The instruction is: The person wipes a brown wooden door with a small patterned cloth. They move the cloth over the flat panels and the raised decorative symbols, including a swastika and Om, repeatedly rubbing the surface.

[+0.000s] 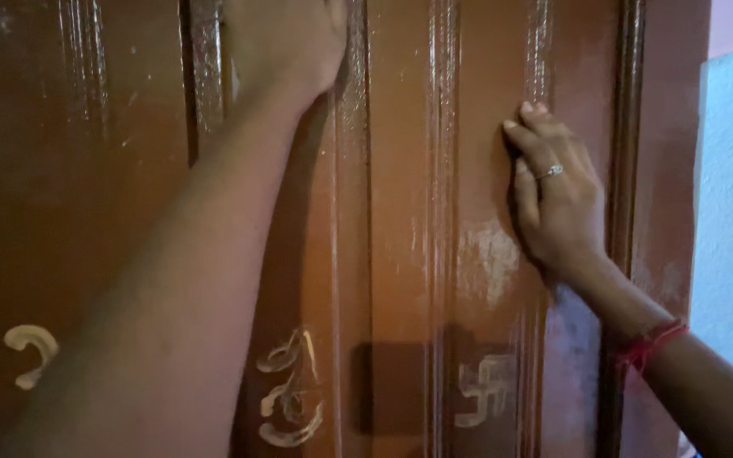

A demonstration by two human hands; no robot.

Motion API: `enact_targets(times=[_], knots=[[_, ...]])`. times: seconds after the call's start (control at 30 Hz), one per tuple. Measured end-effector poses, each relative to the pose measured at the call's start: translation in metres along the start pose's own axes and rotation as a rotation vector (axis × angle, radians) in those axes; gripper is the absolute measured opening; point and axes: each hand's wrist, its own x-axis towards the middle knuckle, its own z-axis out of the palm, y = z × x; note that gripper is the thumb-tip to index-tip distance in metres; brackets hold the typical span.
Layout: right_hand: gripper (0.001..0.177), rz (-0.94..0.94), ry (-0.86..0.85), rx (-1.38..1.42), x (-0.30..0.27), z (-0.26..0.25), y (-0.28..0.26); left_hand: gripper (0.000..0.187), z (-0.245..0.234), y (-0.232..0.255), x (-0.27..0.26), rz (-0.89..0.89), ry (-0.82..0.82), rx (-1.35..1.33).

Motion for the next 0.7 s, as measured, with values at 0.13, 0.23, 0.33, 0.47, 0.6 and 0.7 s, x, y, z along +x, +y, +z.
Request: enact_targets(times=[0.13,0.23,0.33,0.47,0.6,0.7], knots=[[0.037,-0.026,0.012,0.010,-0.001,0.000,0.004,0.043,-0.015,0.013,-0.027,-0.069,-0.083,-0.083],[0.036,-0.036,0.007,0.020,-0.003,0.000,0.005,0.045,-0.028,0.021,-0.058,-0.009,-0.058,0.038],[0.032,-0.032,0.000,0.031,-0.006,-0.001,0.002,0.059,-0.041,0.033,-0.096,-0.041,-0.106,0.065],[0.037,0.053,0.015,0.077,-0.003,0.008,-0.017,0.070,-0.058,0.050,-0.154,-0.105,-0.191,0.082],[0.048,0.120,-0.065,0.072,0.028,0.026,-0.074,0.073,-0.076,0.053,-0.210,-0.083,-0.210,0.008],[0.053,0.031,-0.240,0.184,0.050,0.028,-0.135,0.076,-0.084,0.054,-0.245,-0.076,-0.254,-0.025]])
